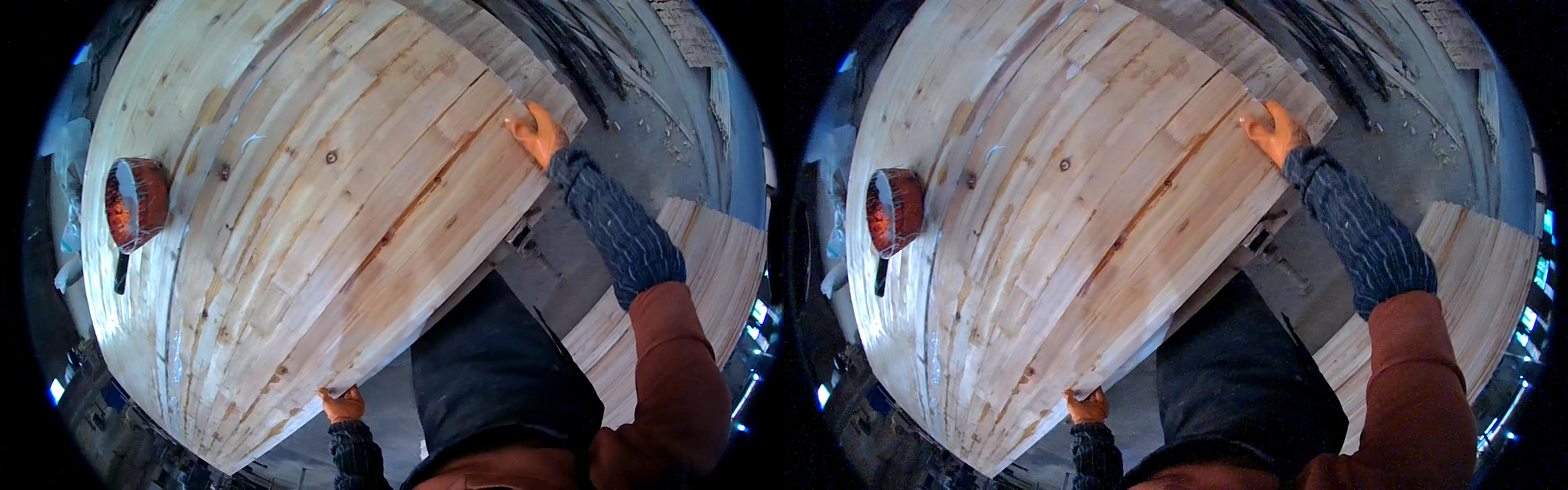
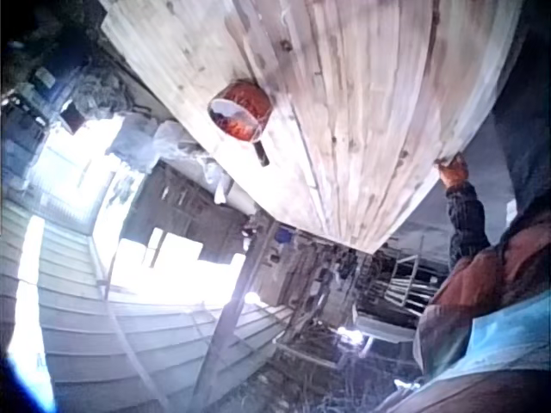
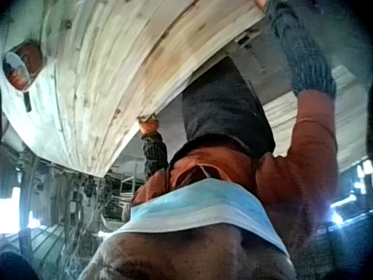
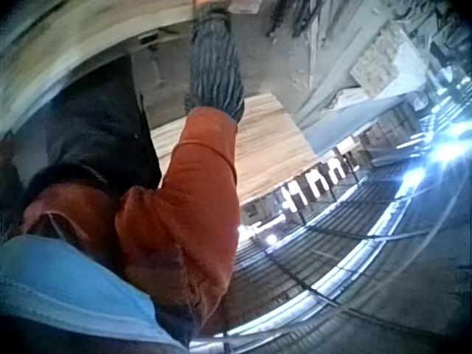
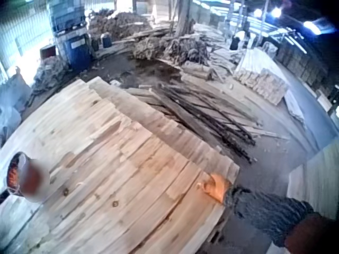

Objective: The person tightens multiple metal bar clamps on a large wooden panel using an adjustable wrench and applies a white substance from a container with a brush.

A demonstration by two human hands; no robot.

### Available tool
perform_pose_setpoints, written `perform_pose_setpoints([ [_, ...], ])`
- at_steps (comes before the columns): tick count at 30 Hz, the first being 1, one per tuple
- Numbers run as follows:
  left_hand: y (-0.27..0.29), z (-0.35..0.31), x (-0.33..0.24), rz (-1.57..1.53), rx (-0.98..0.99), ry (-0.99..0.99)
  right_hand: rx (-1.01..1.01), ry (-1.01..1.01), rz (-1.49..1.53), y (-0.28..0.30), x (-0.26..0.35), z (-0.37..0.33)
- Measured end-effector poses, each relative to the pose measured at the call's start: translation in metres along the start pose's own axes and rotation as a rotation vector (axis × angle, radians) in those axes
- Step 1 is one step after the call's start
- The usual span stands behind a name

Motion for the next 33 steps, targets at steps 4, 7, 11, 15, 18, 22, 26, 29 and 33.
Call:
perform_pose_setpoints([
  [4, 0.017, 0.028, 0.018, 0.271, 0.206, 0.211, -0.328, 0.370, 0.012, 0.070, 0.044, -0.114],
  [7, 0.049, 0.003, 0.015, 0.416, 0.127, 0.183, -0.135, 0.189, -0.100, 0.032, -0.021, -0.224],
  [11, 0.004, -0.036, 0.074, 0.552, 0.222, 0.251, -0.020, 0.157, -0.193, -0.028, -0.060, -0.277],
  [15, -0.041, -0.093, 0.145, 0.832, 0.397, 0.230, 0.381, -0.287, 0.125, -0.082, -0.124, -0.264],
  [18, -0.090, -0.131, 0.215, 1.011, 0.547, 0.312, 1.185, -0.677, 1.046, -0.116, -0.125, -0.287],
  [22, -0.140, -0.168, 0.294, 1.071, 0.778, 0.342, 0.737, -0.321, 0.891, -0.085, -0.103, -0.267],
  [26, -0.178, -0.189, 0.364, 0.998, 0.932, 0.279, -0.076, 0.038, 0.240, -0.036, -0.112, -0.286],
  [29, -0.204, -0.190, 0.401, 1.052, 1.094, 0.078, 0.299, -0.233, 0.321, -0.060, -0.128, -0.277],
  [33, -0.231, -0.201, 0.433, 1.050, 1.127, -0.015, 1.205, -0.275, 0.942, -0.097, -0.130, -0.292],
])
Point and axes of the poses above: each hand's wrist, its own z-axis towards the middle knuckle, its own y-axis out of the back of the hand, x = y × z, the point moved 10 cm from there along z, towards the middle knuckle, and after that the axes turned 14 degrees about -z, right-handed, at the moved point
